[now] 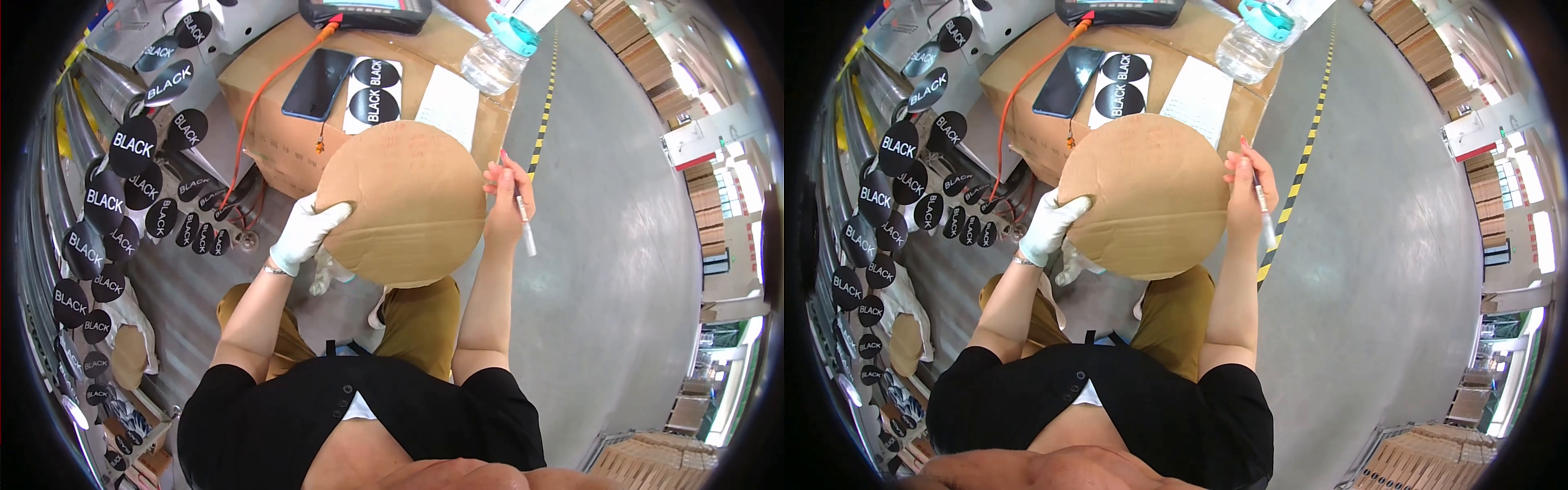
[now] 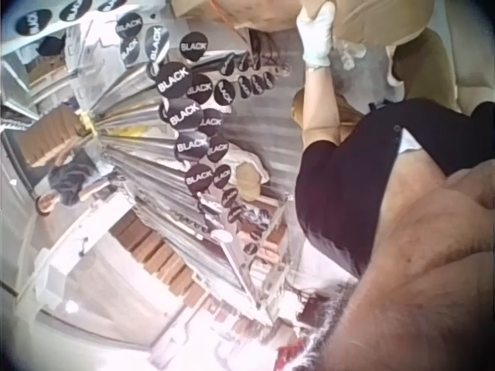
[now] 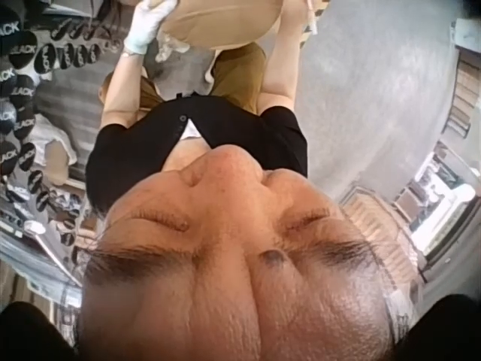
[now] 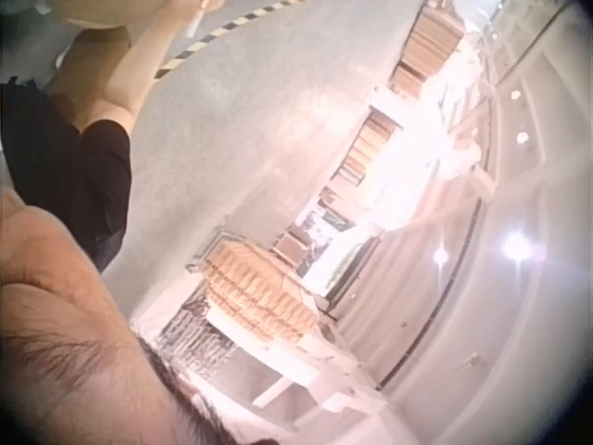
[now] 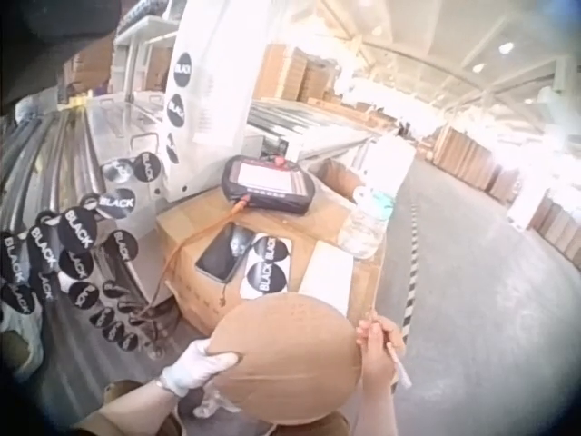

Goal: Writing information on a circular cardboard piece using a marker in a warehouse setting.

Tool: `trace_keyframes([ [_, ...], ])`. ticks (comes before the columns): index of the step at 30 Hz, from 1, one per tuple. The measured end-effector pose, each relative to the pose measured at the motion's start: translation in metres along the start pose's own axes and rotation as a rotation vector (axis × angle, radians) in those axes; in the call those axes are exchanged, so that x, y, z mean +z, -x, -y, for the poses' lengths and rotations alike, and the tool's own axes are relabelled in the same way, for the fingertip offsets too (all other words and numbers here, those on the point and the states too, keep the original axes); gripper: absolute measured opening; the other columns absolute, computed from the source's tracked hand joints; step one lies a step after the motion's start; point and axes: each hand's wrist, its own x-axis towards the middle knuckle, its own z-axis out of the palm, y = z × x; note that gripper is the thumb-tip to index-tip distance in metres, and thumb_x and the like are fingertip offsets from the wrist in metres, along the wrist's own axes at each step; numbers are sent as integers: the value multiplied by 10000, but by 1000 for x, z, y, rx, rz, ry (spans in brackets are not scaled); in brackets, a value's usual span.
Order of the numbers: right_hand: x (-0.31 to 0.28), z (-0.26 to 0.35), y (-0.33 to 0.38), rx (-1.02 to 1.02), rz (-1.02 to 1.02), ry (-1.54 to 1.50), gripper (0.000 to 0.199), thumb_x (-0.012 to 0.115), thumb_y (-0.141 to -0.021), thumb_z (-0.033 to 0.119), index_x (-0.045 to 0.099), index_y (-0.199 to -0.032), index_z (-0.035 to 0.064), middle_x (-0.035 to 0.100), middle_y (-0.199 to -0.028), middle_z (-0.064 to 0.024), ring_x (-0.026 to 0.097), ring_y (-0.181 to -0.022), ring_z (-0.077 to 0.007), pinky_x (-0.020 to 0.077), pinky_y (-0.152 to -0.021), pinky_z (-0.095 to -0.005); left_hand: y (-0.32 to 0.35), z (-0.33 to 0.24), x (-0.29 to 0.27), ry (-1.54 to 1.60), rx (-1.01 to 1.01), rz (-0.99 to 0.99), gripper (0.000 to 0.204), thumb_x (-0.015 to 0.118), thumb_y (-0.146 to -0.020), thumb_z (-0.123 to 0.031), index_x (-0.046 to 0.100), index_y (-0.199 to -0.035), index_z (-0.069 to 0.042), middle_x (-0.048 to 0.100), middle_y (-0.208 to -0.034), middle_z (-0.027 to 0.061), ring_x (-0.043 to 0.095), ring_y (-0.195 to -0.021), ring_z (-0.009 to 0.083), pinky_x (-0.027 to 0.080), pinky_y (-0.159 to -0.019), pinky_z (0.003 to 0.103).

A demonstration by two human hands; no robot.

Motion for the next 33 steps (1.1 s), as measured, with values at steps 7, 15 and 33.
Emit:
trace_keyframes([
  [7,-24,51,37,-191,123,80,350,648,-815,51,555,-1151,25,623,-1030,-68,567,-893,-89,449,-740,-225,54,-14,15,-84,77,4,378,659,-818,-115,553,-1156,19,610,-1077,40,556,-955,104,447,-856,276],
  [15,-30,95,86,-95,197,-11,320,637,-806,-6,559,-1114,33,602,-948,-24,529,-785,-58,436,-670,-194,122,-28,21,-95,95,-23,359,657,-820,-113,565,-1137,29,620,-1059,44,567,-922,104,456,-831,275],
  [33,-19,74,87,-159,264,-14,301,618,-811,-34,560,-1100,22,607,-937,-33,549,-817,-74,446,-720,-203,130,-34,13,-110,100,-46,327,658,-823,-119,587,-1107,25,628,-1027,37,570,-898,90,462,-819,268],
])
